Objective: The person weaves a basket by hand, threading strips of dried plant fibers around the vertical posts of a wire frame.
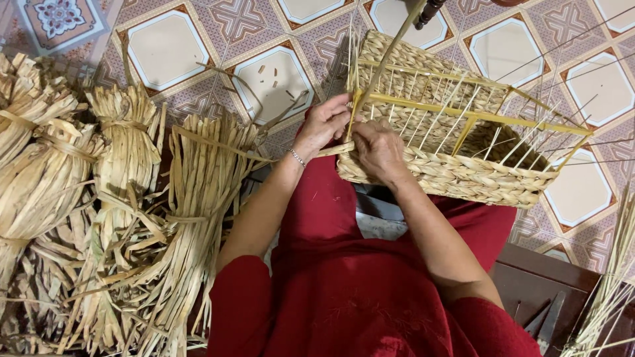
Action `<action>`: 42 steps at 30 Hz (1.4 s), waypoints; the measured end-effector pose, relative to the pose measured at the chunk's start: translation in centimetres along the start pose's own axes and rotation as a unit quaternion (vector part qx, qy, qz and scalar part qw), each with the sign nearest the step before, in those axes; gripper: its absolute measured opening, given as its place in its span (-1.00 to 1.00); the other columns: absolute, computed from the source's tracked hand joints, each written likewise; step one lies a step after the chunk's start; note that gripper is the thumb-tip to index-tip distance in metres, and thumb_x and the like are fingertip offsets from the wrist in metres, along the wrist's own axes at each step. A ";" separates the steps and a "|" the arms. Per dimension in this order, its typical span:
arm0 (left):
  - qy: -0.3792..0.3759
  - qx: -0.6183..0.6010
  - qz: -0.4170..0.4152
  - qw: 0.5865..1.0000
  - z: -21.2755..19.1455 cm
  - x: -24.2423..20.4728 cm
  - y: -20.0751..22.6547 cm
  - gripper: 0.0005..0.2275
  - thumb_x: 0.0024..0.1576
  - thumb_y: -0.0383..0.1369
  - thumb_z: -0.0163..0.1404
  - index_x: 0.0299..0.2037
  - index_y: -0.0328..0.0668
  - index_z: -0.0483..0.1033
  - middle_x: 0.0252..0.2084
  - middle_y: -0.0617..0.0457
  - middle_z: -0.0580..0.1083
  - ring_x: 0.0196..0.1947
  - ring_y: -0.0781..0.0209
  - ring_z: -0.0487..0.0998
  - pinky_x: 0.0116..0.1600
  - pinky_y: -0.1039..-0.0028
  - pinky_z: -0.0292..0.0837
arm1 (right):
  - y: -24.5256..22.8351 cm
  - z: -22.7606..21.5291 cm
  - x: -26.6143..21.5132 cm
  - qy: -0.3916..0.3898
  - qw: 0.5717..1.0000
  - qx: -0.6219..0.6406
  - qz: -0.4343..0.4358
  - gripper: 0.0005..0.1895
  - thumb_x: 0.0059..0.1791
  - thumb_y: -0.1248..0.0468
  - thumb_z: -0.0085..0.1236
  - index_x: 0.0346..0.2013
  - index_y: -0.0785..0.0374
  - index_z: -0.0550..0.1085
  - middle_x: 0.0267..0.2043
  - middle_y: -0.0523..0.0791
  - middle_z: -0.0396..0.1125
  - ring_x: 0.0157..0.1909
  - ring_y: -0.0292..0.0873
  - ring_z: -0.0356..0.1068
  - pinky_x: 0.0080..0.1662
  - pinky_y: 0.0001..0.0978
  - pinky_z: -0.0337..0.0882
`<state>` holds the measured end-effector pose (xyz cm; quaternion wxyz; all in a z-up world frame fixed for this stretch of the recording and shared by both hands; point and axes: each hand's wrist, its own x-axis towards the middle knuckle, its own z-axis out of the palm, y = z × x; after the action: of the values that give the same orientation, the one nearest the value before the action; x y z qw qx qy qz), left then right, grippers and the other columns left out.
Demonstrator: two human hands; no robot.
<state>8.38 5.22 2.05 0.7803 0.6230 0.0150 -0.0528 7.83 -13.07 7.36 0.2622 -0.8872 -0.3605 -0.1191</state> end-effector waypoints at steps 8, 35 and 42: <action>0.088 0.054 -0.127 0.987 -1.1 -2.5 2.2 -0.67 0.21 -0.49 -0.09 0.19 -0.18 0.49 -0.15 -0.01 0.61 -0.54 0.39 0.40 -0.53 0.67 0.29 | 0.0 -0.6 -0.6 -0.043 0.973 0.156 0.161 -0.80 0.09 0.35 0.10 0.02 0.14 0.50 -0.24 -0.09 0.34 -0.33 -0.24 0.40 -0.33 -0.38 0.50; 0.239 -0.251 -0.051 0.936 -5.9 -5.2 -0.5 -0.78 0.28 -0.26 -0.16 -0.21 -0.27 0.40 -0.46 -0.22 0.57 -0.73 0.33 0.30 -0.67 0.49 0.23 | 3.7 -3.9 -3.0 0.021 0.796 0.565 0.213 -0.79 0.15 0.45 -0.01 -0.02 0.26 0.56 -0.30 -0.09 0.48 -0.52 -0.40 0.35 -0.48 -0.53 0.44; 0.286 -0.024 0.004 0.958 -5.0 -6.1 -0.7 -0.84 0.23 -0.35 -0.09 -0.24 -0.33 0.35 -0.46 -0.27 0.49 -0.68 0.14 0.38 -0.65 0.27 0.32 | 4.2 -6.3 -4.4 0.053 0.785 0.538 0.301 -0.83 0.15 0.43 -0.01 -0.05 0.26 0.54 -0.19 -0.09 0.53 -0.56 -0.41 0.27 -0.56 -0.57 0.26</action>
<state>2.48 10.30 0.83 0.7585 0.5930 0.2363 0.1311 7.47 -21.60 9.24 0.7387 -0.6576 -0.0659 0.1322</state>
